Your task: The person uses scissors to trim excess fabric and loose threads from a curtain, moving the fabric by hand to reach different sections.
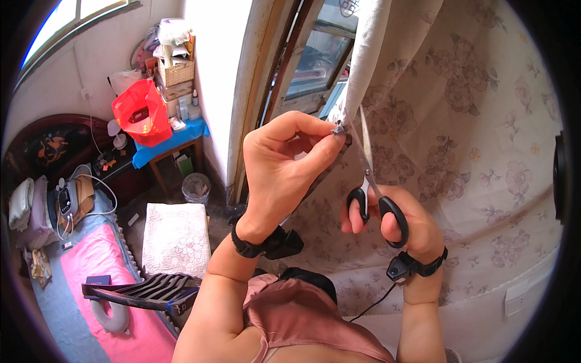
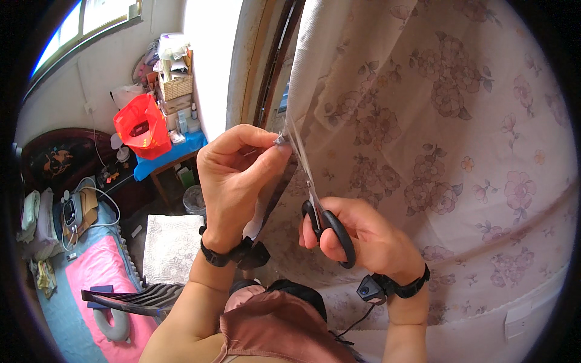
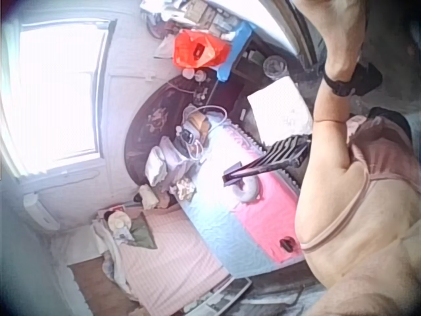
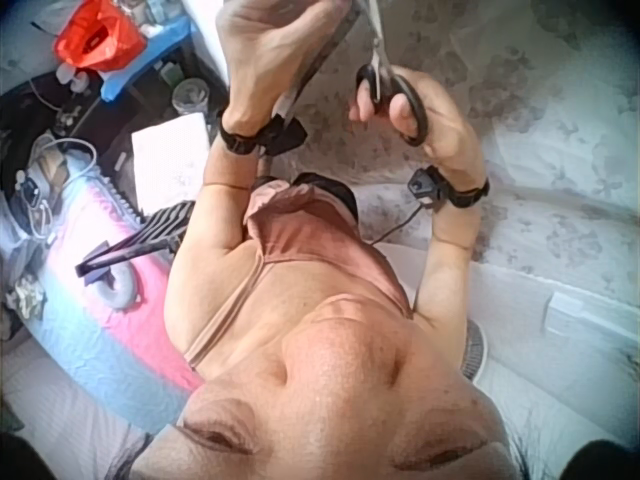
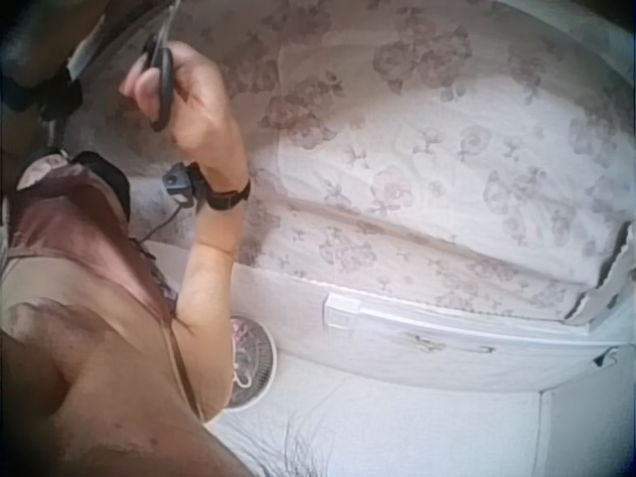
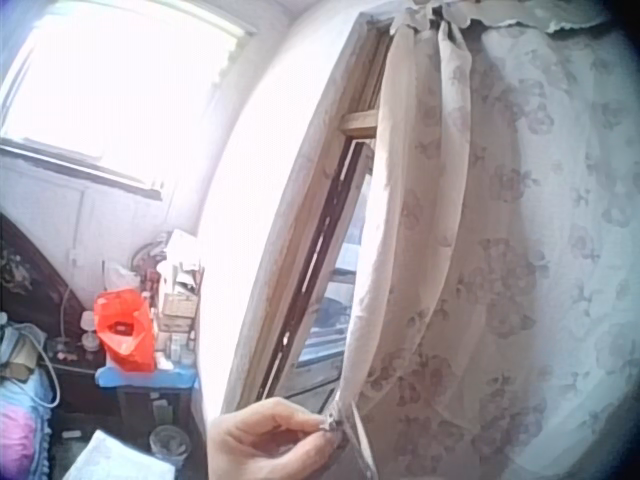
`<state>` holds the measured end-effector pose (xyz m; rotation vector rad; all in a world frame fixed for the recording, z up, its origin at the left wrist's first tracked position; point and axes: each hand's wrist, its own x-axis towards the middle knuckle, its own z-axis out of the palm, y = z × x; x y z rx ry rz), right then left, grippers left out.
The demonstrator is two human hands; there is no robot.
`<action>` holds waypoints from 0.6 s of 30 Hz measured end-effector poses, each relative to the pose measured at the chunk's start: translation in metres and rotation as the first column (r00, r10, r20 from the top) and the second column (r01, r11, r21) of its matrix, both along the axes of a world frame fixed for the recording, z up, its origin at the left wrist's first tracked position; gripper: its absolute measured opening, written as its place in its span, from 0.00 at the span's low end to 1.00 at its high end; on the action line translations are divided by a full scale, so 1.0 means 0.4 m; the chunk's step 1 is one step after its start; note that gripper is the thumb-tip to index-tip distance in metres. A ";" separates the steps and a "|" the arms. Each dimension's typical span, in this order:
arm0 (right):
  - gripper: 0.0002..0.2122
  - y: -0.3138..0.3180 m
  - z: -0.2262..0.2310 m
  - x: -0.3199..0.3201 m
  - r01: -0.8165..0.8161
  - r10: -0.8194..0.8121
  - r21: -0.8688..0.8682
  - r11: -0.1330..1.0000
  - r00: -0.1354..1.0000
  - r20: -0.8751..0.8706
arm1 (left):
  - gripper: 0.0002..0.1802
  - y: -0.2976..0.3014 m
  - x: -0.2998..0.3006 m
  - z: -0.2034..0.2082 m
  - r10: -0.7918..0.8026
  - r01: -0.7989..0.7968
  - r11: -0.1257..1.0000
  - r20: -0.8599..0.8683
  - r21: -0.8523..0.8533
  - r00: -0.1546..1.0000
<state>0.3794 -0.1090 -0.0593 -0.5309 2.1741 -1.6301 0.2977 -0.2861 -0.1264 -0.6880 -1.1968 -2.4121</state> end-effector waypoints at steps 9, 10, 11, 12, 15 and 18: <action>0.26 -0.003 0.005 0.001 -0.047 0.047 -0.007 0.999 0.999 -0.006 | 0.04 0.009 -0.006 0.005 0.026 -0.027 0.999 0.002 0.023 1.000; 0.26 0.006 0.003 0.001 -0.049 0.049 0.014 0.999 0.998 0.027 | 0.04 0.008 -0.007 0.005 0.027 -0.027 0.999 0.004 0.023 1.000; 0.26 0.010 0.001 0.000 -0.050 0.049 0.025 0.998 0.998 0.044 | 0.04 0.006 -0.009 0.005 0.041 -0.041 0.999 -0.003 0.013 0.999; 0.25 0.014 -0.001 -0.001 -0.053 0.051 0.036 0.998 0.997 0.061 | 0.04 0.006 -0.010 0.004 0.056 -0.056 0.998 -0.009 0.002 0.998; 0.25 0.019 -0.006 -0.005 -0.082 0.081 0.018 0.996 0.995 0.064 | 0.04 0.006 -0.006 0.007 0.066 -0.066 0.998 -0.009 0.012 0.998; 0.24 0.020 -0.008 -0.001 -0.075 0.073 0.034 0.997 0.996 0.050 | 0.04 0.009 -0.011 0.003 0.043 -0.043 0.998 -0.005 0.034 0.999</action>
